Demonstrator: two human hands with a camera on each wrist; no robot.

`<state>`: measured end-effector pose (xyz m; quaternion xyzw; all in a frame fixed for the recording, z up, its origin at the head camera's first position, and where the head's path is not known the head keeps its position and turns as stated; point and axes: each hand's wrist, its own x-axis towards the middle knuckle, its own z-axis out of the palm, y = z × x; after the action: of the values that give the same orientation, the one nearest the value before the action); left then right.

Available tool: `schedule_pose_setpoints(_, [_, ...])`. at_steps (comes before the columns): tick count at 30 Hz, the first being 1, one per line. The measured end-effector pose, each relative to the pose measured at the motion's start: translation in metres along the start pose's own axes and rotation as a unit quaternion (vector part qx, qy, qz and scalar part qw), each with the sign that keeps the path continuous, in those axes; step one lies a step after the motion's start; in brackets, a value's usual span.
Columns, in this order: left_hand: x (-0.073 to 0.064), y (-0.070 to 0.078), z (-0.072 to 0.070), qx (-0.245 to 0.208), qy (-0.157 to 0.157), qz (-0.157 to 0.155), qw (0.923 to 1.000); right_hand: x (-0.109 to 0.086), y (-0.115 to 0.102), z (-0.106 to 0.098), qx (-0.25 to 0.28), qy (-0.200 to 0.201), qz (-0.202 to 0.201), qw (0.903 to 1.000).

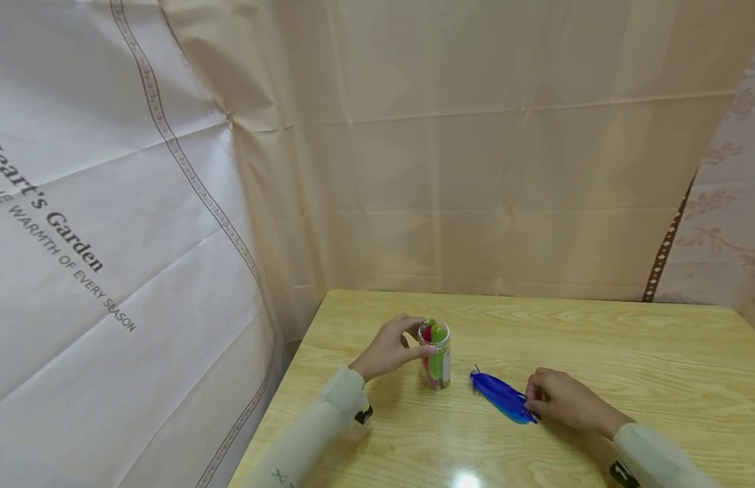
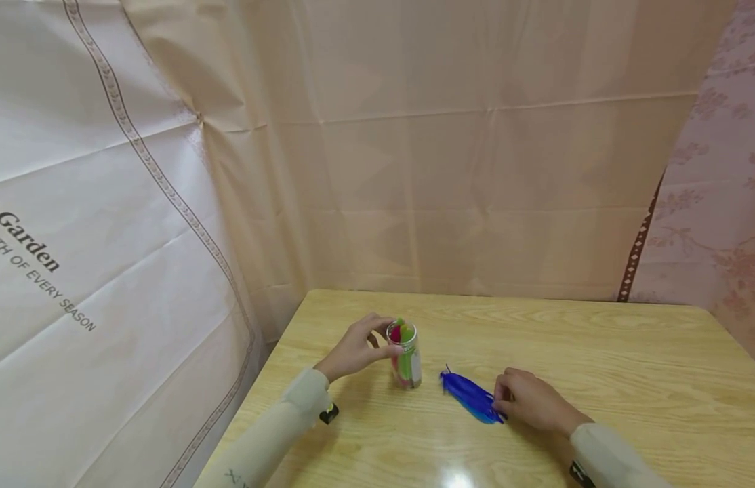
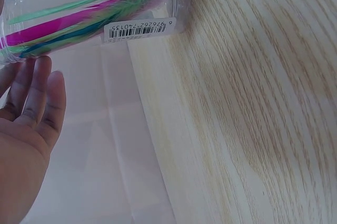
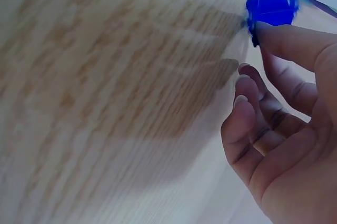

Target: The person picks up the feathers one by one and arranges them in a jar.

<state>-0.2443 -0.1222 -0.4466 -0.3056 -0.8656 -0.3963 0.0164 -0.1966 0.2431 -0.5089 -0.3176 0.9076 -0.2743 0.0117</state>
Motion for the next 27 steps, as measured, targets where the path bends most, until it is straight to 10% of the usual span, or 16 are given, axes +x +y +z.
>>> schedule_pose_setpoints(15, [0.001, 0.002, 0.0, -0.005, 0.003, -0.002, 1.0, 0.006, 0.002, -0.017, 0.066, -0.001, 0.05, 0.9965])
schedule_pose_setpoints(27, [0.001, 0.001, 0.001, -0.006, 0.004, -0.002, 1.0, 0.009, 0.0, -0.023, 0.017, 0.02, 0.063, 0.9977])
